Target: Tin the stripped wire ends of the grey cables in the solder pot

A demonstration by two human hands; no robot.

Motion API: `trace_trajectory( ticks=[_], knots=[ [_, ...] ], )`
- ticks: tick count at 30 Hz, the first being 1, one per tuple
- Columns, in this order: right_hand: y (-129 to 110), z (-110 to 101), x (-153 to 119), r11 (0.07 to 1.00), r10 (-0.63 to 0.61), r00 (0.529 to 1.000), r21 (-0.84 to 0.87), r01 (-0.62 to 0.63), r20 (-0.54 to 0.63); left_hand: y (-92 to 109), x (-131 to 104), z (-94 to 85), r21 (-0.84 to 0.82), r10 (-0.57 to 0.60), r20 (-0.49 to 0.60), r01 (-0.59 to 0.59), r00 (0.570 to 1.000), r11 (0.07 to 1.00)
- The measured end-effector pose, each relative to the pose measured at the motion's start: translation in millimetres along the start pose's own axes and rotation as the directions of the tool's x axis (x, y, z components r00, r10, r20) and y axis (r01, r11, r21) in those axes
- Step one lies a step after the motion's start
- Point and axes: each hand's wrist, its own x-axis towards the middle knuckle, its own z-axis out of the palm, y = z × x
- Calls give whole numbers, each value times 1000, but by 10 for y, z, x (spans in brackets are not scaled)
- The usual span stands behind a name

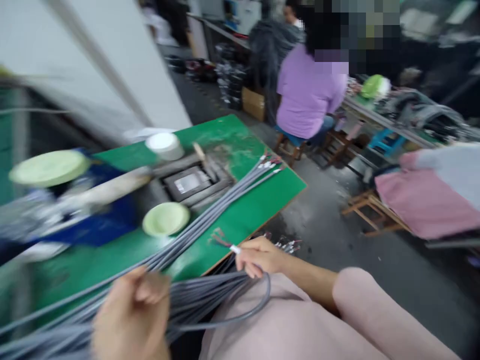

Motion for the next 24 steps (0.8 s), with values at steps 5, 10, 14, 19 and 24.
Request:
trace_trajectory(
  ticks=[5, 10, 14, 19, 24],
  knots=[
    [61, -18, 74, 997, 11, 1000, 80, -11, 4, -211, -115, 394, -95, 4, 49, 0, 999, 996],
    [29, 43, 78, 999, 30, 999, 32, -31, 24, -407, -181, 442, -74, -33, 117, 42, 993, 996],
    [22, 53, 97, 999, 47, 999, -25, -47, 6, -414, -239, 462, -27, -3, 114, 6, 993, 1000],
    [31, 85, 121, 989, 69, 998, -132, -68, -3, -345, -290, 538, 99, 163, 49, -167, 985, 981],
    [41, 113, 131, 979, 28, 1000, -203, -29, -11, -374, -250, 537, 59, 146, -6, -146, 989, 988]
  ],
)
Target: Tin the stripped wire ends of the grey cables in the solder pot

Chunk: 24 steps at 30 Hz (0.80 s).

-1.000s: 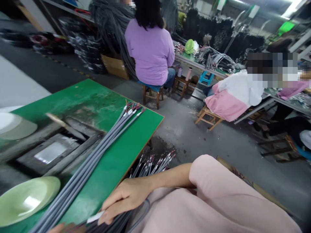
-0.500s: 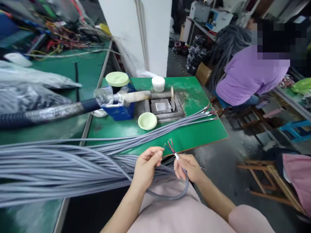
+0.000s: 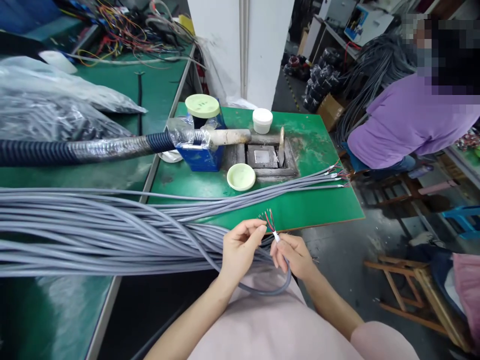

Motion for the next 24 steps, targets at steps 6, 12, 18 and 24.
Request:
trace_trajectory(
  ticks=[6, 12, 18, 24],
  knots=[
    [8, -4, 2, 996, -13, 1000, -90, 13, 9, -59, 56, -22, -70, -87, 19, 88, 996, 994],
    [9, 7, -1, 989, -31, 999, -148, 28, -13, -83, 75, 4, -68, -82, 15, 82, 997, 994],
    [-9, 25, -7, 959, -53, 996, -281, 32, -70, -68, 17, 17, -1, 37, -21, -37, 999, 999],
    [-62, 43, -14, 894, -116, 993, -440, 88, -37, -5, 32, 23, 31, 69, -20, -69, 997, 997]
  ],
)
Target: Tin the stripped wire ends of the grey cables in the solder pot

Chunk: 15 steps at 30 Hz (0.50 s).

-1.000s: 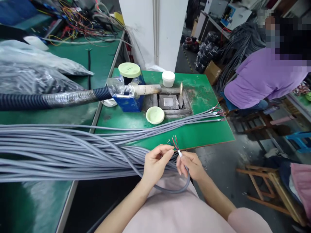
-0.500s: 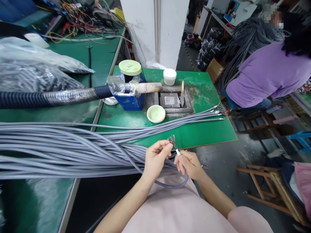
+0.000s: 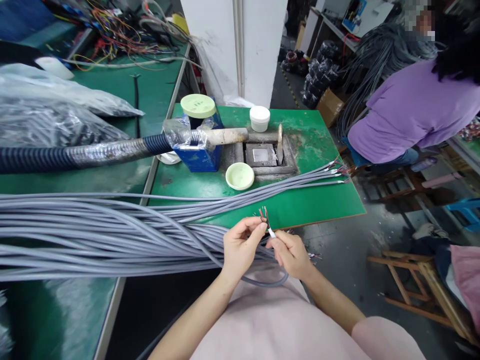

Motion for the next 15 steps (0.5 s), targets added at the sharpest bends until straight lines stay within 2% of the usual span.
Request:
trace_trajectory(
  ticks=[7, 12, 15],
  knots=[
    [-14, 7, 22, 1000, -6, 1000, 2, 6, -27, -73, -27, -25, -1, 30, -64, -30, 997, 1000],
    [-5, 27, 22, 999, -13, 1000, -34, 12, -25, -115, -42, -61, 54, 90, 13, -90, 996, 994],
    [-23, 30, 12, 997, -18, 1000, -72, 17, -21, -88, -4, -61, 40, 49, 53, -51, 997, 998]
  ],
)
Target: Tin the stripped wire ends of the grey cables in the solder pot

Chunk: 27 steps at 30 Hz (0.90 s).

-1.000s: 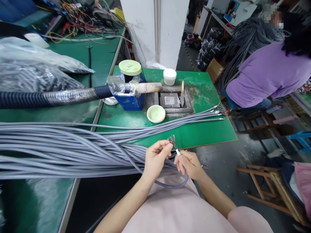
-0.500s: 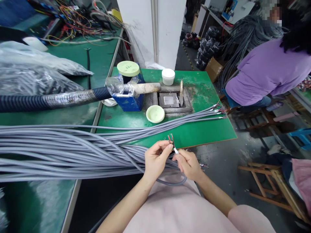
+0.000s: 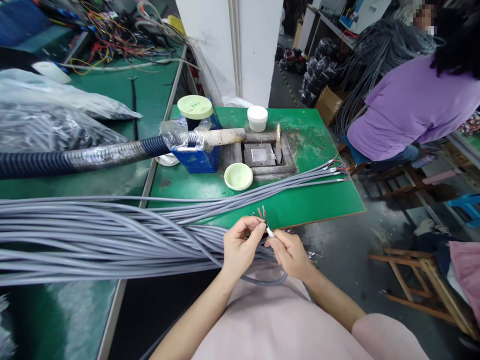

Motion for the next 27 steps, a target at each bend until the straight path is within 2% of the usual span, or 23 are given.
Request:
trace_trajectory(
  ticks=[6, 14, 22, 24, 27],
  knots=[
    [-34, -30, 4, 990, -58, 998, -132, 58, -1, 43, 70, -7, -56, -125, 39, 127, 991, 990],
    [-49, -24, 55, 971, -81, 997, -227, 80, 5, 41, 76, -54, -49, -58, 32, 60, 998, 997],
    [-71, -41, 58, 954, -122, 993, -275, 116, -4, 68, 118, -74, 9, -192, 44, 192, 980, 981],
    [-62, -41, 65, 943, -142, 990, -304, 136, 2, 77, 132, -93, 54, -195, 60, 192, 979, 980],
    [-36, -34, 77, 920, -162, 987, -361, 154, 8, 103, 146, -114, 150, -140, 86, 126, 986, 981]
  ],
)
